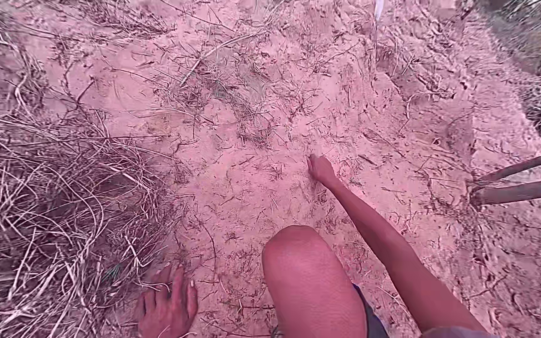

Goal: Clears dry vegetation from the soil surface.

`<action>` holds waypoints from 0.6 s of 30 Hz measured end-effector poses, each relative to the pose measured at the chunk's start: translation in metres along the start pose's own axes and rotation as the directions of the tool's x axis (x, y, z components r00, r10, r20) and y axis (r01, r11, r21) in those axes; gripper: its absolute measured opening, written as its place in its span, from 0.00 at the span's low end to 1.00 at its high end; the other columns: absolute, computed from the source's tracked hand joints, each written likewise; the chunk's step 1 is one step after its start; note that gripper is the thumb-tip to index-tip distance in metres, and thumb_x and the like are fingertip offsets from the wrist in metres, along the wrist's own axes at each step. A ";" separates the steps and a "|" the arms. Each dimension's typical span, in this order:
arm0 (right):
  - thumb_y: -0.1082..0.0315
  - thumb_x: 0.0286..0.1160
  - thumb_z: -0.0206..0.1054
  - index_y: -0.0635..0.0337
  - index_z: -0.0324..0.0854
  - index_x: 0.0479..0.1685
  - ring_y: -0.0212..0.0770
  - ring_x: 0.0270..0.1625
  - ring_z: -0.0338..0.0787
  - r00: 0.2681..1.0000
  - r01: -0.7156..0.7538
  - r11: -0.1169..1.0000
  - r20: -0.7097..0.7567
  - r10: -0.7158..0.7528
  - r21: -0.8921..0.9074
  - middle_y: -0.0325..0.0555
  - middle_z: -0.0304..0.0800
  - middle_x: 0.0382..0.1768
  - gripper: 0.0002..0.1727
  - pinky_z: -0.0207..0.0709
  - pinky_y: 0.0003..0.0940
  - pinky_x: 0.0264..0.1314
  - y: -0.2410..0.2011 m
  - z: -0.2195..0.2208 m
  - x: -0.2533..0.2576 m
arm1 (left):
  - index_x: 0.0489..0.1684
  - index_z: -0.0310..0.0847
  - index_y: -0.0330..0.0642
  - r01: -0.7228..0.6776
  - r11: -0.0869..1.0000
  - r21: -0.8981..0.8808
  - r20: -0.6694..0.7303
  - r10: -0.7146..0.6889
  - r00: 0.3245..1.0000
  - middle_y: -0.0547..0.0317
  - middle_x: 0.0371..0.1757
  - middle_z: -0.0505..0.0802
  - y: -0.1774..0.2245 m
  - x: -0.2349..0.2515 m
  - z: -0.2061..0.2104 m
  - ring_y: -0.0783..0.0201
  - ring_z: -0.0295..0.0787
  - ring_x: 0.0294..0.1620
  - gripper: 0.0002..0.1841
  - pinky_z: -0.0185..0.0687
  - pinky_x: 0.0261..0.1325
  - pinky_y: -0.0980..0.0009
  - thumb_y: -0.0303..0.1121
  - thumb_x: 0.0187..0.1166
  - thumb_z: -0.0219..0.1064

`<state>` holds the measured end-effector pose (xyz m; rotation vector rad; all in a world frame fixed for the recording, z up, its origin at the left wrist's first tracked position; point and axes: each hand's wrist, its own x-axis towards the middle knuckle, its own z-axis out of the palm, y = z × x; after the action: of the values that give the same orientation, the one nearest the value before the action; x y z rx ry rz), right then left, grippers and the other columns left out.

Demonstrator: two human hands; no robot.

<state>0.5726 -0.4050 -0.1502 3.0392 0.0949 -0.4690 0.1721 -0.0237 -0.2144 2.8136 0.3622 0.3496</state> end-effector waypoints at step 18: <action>0.74 0.84 0.58 0.79 0.80 0.62 0.68 0.61 0.88 0.964 0.162 0.846 -0.263 -0.026 0.509 0.75 0.87 0.55 0.17 0.75 0.63 0.68 0.002 -0.023 -0.036 | 0.66 0.86 0.39 -0.003 1.000 0.011 -0.046 0.003 0.999 0.30 0.67 0.88 0.006 0.002 -0.001 0.26 0.86 0.61 0.33 0.71 0.64 0.33 0.53 0.83 0.43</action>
<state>0.5454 -0.4068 -0.1176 3.6426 0.1521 -0.1242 0.1751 -0.0289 -0.2114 2.8210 0.3706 0.4143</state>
